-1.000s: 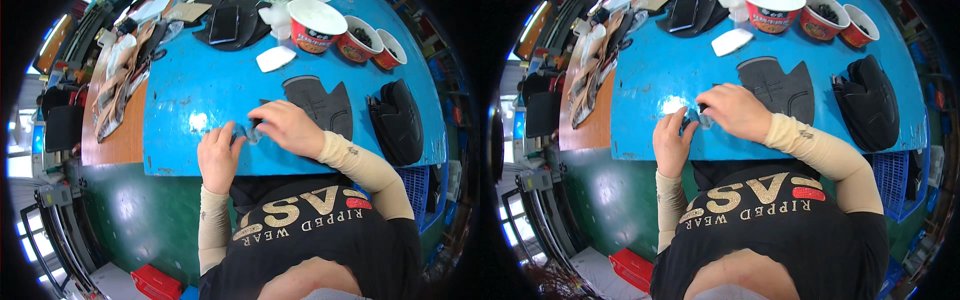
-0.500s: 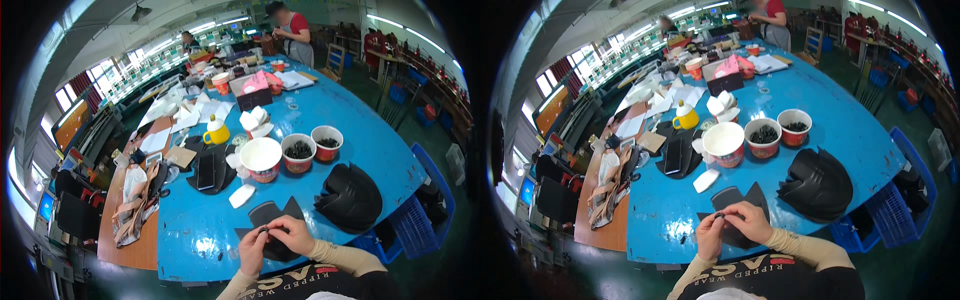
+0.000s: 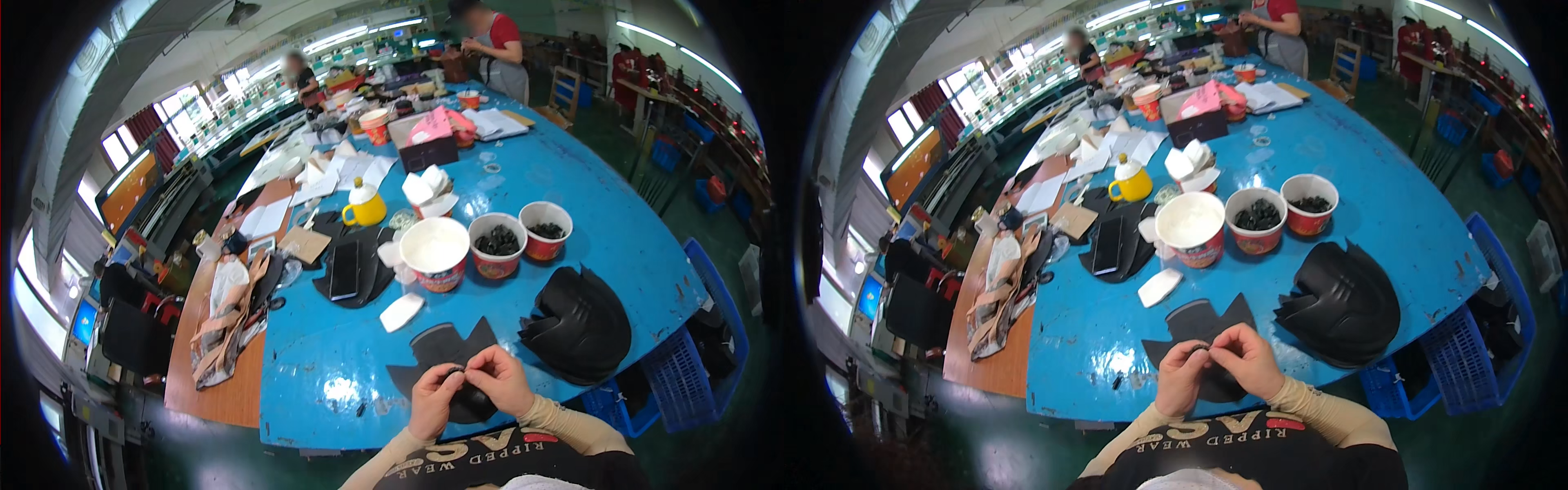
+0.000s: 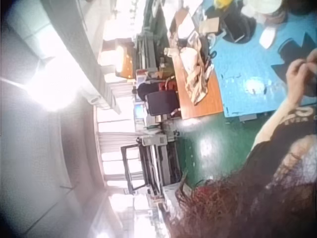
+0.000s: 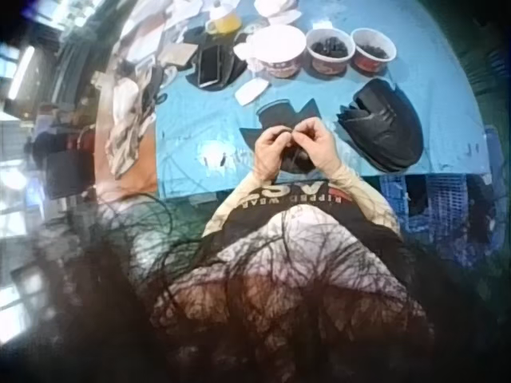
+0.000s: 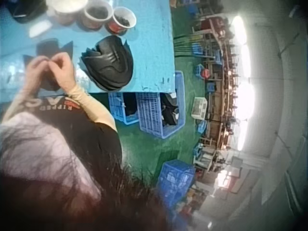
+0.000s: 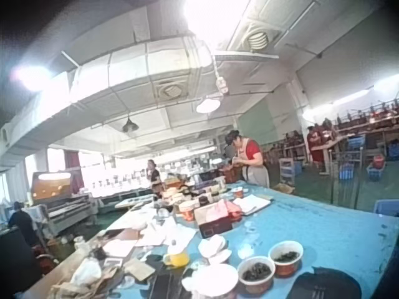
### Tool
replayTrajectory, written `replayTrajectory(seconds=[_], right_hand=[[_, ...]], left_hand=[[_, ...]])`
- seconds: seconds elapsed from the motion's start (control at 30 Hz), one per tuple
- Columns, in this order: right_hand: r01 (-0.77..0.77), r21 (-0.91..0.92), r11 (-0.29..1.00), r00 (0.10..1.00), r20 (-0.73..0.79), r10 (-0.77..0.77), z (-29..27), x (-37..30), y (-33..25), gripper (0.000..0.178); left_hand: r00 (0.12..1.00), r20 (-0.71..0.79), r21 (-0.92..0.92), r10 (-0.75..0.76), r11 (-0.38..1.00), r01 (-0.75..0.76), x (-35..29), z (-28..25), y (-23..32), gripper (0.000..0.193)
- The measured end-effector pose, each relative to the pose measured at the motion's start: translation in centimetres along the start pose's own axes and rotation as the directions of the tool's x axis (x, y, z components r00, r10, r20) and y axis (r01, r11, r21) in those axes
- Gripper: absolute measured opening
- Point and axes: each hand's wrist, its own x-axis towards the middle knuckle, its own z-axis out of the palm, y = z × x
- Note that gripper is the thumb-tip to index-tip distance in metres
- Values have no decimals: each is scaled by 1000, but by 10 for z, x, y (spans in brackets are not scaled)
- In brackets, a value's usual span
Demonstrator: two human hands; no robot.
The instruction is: The person attaches small plastic clips to a shoe upper component by hand.
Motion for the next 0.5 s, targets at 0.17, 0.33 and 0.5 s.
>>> replayTrajectory(seconds=[0.17,0.33,0.5], right_hand=[[187,-324,927,979,-12,-201,4,-8,2,16],[29,-178,984,999,-38,-36,6,-6,1,15],[146,-458,877,986,-8,-168,15,-5,-7,15]], left_hand=[[994,-30,-8,105,994,-105,-9,2,-4,17],[977,0,56,215,975,-215,-5,0,-5,13],[955,-31,185,297,940,-286,-9,4,6,13]])
